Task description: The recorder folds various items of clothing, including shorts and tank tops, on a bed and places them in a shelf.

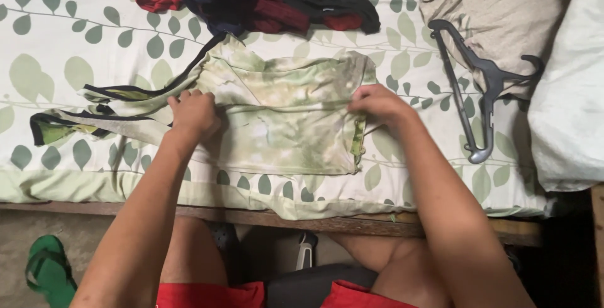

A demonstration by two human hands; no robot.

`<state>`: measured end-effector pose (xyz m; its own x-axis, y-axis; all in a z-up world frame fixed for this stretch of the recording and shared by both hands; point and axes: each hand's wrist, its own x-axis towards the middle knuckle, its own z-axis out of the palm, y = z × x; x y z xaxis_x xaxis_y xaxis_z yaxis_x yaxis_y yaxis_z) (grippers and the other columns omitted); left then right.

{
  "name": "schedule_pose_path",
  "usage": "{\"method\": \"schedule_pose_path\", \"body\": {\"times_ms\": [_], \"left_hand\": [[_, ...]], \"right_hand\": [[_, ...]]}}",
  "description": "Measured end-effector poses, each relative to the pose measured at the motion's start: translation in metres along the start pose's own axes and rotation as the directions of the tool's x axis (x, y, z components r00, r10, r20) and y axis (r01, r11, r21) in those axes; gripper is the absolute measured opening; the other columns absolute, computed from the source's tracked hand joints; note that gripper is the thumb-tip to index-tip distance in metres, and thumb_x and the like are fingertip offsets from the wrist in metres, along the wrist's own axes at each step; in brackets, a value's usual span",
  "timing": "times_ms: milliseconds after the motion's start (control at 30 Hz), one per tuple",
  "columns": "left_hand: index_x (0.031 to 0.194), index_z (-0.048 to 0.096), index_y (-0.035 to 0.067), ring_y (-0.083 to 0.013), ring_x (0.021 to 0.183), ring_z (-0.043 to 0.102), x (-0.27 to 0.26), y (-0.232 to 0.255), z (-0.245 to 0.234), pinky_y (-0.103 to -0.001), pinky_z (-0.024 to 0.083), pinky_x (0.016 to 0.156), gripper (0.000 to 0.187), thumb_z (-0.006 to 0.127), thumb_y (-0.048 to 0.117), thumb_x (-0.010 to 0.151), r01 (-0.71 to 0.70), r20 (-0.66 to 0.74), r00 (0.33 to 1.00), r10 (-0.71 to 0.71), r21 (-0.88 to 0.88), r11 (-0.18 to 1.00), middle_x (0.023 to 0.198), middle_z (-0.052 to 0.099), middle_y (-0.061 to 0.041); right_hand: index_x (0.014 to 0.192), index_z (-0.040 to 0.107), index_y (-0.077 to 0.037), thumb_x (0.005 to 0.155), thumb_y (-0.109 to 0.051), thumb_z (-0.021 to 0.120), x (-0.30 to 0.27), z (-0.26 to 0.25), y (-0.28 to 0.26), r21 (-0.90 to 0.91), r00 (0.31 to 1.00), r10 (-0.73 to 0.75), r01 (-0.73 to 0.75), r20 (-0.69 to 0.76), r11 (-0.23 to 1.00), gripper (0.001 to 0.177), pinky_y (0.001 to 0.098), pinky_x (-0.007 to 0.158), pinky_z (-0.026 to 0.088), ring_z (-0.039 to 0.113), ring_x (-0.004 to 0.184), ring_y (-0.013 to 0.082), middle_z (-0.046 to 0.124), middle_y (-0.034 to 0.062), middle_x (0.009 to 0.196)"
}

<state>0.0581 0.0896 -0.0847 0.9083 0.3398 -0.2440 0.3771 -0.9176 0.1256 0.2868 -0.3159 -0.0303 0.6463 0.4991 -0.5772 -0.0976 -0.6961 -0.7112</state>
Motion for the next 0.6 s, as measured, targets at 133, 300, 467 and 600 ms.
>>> {"method": "schedule_pose_path", "body": {"times_ms": [133,300,467,600], "left_hand": [[0.1,0.073,0.007,-0.0418,0.116,0.056,-0.009,-0.002,-0.018,-0.066,0.032,0.099,0.035,0.071,0.02,0.067,-0.045,-0.121,0.992,0.025,-0.165,0.985,0.115,0.067,-0.019],[0.093,0.076,0.005,-0.0304,0.082,0.072,-0.024,-0.032,-0.054,-0.046,0.057,0.082,0.03,0.076,0.027,0.072,-0.011,0.283,0.946,0.159,-0.461,0.887,0.085,0.075,-0.017],[0.1,0.083,0.014,-0.0276,0.087,0.069,-0.037,-0.029,-0.103,-0.041,0.052,0.076,0.037,0.081,0.026,0.064,0.145,0.655,0.75,0.094,-0.302,0.942,0.097,0.077,-0.015],[0.107,0.077,0.007,-0.0355,0.101,0.075,0.004,-0.037,-0.044,-0.047,0.057,0.092,0.042,0.081,0.031,0.072,0.095,0.249,0.969,-0.001,-0.368,0.925,0.108,0.078,-0.022]], "right_hand": [[0.087,0.061,-0.013,0.084,-0.012,0.079,-0.051,-0.008,-0.019,0.33,0.993,0.032,-0.069,0.116,0.941,0.018,0.0233,0.042,0.034,0.053,0.055,0.0073,0.061,-0.0009,0.074],[0.083,0.056,-0.008,0.081,0.001,0.075,-0.105,0.01,-0.031,0.324,0.828,0.082,-0.306,0.554,0.895,0.021,0.0242,0.058,0.058,0.066,0.061,0.0118,0.068,0.0055,0.075],[0.099,0.061,-0.005,0.088,-0.002,0.079,-0.091,0.008,-0.009,0.335,0.787,-0.05,-0.203,0.614,0.92,0.021,0.0218,0.057,0.051,0.061,0.065,0.0098,0.066,0.0056,0.082],[0.103,0.061,-0.005,0.083,-0.01,0.075,-0.071,0.021,-0.024,0.689,0.982,-0.049,-0.093,0.185,0.719,0.025,0.029,0.074,0.063,0.071,0.08,0.0152,0.07,0.0071,0.096]]}}
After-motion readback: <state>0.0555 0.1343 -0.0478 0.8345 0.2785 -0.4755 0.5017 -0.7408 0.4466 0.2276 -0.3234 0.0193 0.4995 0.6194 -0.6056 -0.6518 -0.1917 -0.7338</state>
